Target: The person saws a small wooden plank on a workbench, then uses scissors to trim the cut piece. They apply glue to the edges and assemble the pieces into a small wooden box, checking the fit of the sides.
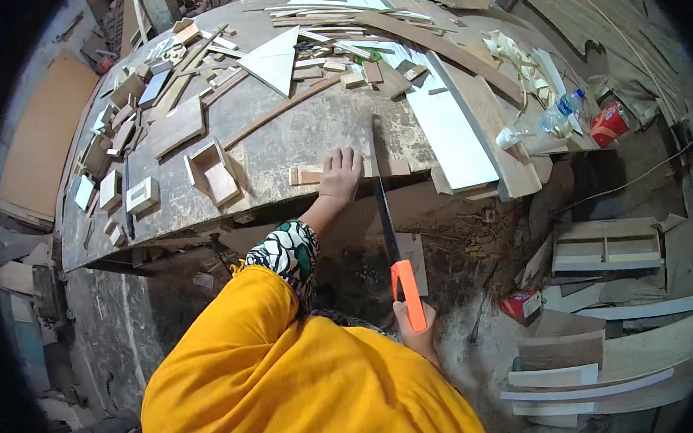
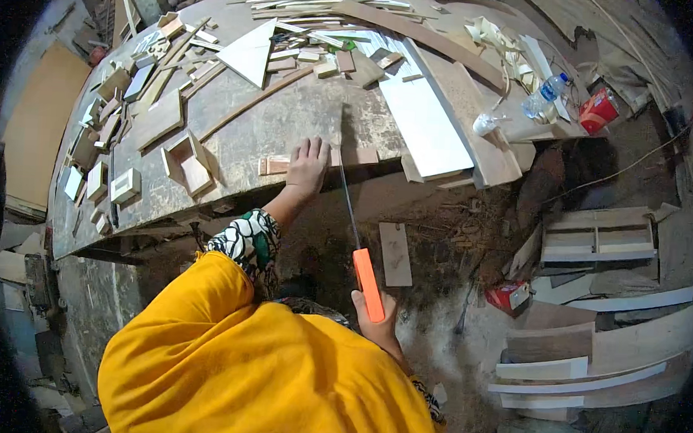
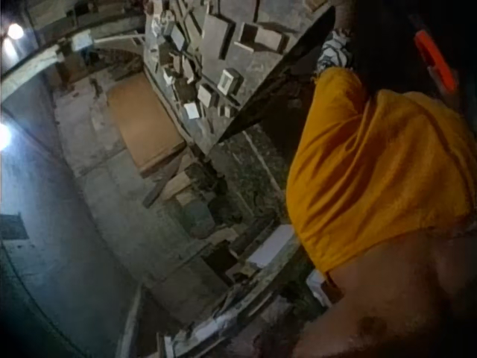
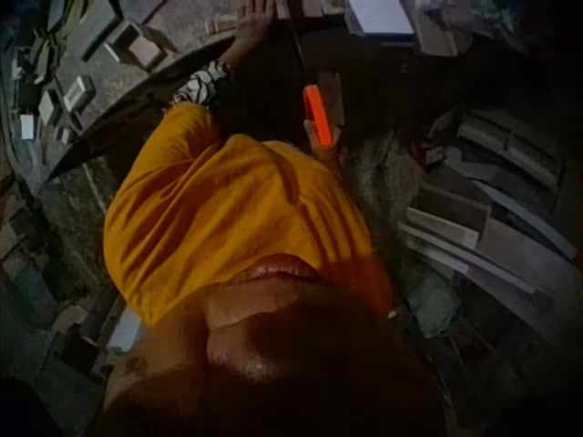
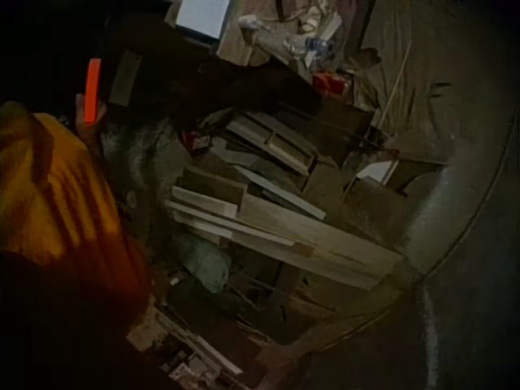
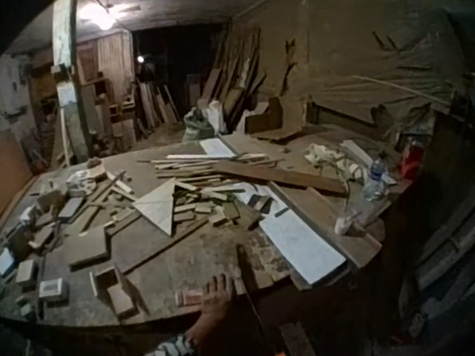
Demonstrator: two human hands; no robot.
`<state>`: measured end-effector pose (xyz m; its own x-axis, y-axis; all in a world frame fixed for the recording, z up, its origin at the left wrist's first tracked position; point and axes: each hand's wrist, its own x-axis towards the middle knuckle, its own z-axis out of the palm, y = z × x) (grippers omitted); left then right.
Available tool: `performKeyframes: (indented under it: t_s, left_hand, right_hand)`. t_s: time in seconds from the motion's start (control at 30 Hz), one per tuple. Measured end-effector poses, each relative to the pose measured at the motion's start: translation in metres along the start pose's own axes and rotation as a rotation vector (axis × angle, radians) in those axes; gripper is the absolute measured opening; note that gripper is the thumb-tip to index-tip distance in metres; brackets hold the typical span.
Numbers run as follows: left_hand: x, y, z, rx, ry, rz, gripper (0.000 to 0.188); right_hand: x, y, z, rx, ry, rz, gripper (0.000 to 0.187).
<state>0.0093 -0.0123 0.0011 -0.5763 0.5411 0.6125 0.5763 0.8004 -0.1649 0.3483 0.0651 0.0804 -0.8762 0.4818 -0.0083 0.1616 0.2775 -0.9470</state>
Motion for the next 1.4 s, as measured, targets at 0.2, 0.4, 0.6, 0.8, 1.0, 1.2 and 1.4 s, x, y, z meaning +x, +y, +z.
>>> performKeyframes:
  t_s: [0.2, 0.4, 0.6, 0.8, 1.0, 1.2, 1.4]
  left_hand:
    - [0.008, 0.008, -0.013, -0.135, -0.118, -0.084, 0.044]
    - [0.007, 0.004, -0.007, -0.058, -0.048, -0.058, 0.033]
    - [0.005, 0.006, -0.007, -0.035, -0.048, -0.03, 0.034]
    - [0.009, 0.007, -0.02, -0.052, -0.209, -0.04, 0.047]
    - [0.001, 0.01, -0.009, -0.148, -0.147, -0.025, 0.044]
    - [0.004, 0.003, -0.009, -0.166, -0.088, -0.043, 0.047]
    - [0.007, 0.007, -0.017, -0.165, -0.25, -0.023, 0.047]
  right_hand:
    - [0.048, 0.019, -0.004, 0.047, 0.052, -0.093, 0.023]
    - [0.037, 0.008, -0.007, 0.007, 0.021, -0.174, 0.025]
    - [-0.037, 0.014, -0.042, -0.007, -0.058, 0.112, 0.021]
    - [-0.069, 0.024, -0.051, 0.024, -0.013, 0.182, 0.021]
    - [-0.015, 0.009, -0.006, 0.065, 0.075, -0.026, 0.021]
    - [-0.078, 0.025, -0.046, 0.035, 0.065, 0.085, 0.024]
    - [-0.083, 0.055, -0.033, 0.101, 0.163, 0.206, 0.024]
